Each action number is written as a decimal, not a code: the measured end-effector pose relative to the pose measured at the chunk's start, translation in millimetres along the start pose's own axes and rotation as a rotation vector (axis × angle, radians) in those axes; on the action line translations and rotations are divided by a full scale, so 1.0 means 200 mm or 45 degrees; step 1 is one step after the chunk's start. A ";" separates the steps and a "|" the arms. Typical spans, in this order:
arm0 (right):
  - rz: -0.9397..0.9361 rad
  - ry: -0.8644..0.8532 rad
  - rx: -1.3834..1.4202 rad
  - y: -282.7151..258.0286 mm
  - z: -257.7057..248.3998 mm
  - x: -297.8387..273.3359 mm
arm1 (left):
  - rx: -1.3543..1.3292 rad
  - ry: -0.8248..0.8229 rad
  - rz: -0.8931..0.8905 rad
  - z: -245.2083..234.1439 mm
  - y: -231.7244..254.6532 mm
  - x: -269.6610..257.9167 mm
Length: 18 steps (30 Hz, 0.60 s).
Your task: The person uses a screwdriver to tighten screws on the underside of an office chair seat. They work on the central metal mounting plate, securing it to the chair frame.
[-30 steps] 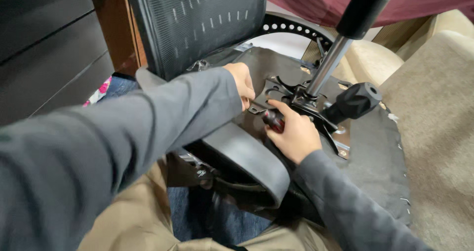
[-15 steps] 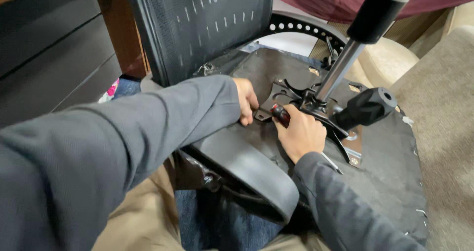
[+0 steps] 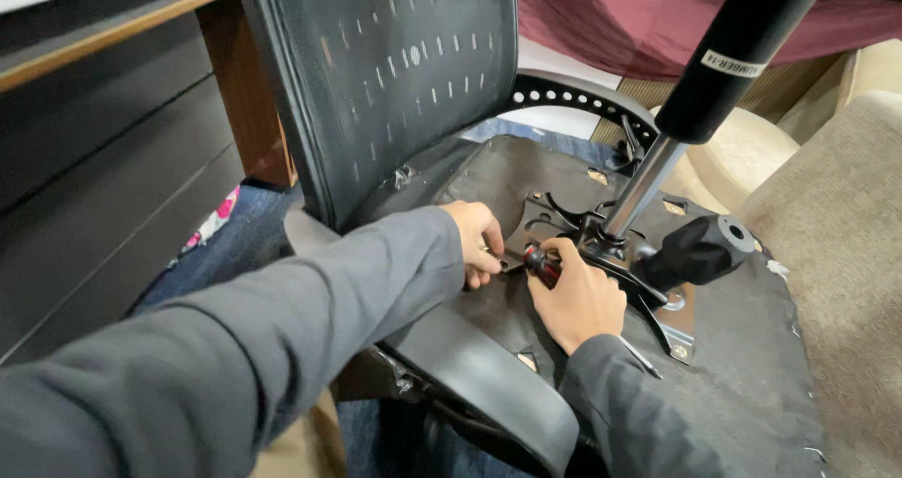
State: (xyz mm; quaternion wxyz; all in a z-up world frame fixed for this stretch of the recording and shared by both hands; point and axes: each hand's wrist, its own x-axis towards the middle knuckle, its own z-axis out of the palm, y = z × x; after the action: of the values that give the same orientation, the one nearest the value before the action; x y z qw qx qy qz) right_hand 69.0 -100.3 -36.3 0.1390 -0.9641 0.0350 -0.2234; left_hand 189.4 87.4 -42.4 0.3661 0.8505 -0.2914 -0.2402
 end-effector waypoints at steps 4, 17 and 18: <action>-0.093 -0.111 0.020 0.01 -0.02 -0.03 | 0.181 0.145 -0.010 0.00 0.14 -0.10; -0.137 -0.101 0.130 0.04 0.02 -0.07 | 0.226 0.280 0.508 -0.03 0.03 0.02; -0.127 -0.113 0.157 0.05 0.01 -0.05 | 0.227 0.309 0.538 -0.04 0.04 0.03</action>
State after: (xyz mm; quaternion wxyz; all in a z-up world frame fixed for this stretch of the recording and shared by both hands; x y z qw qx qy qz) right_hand 59.8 -107.2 -44.9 0.1881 -0.9633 -0.0331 -0.1888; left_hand 195.4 82.2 -32.8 0.3639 0.8224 -0.4365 -0.0279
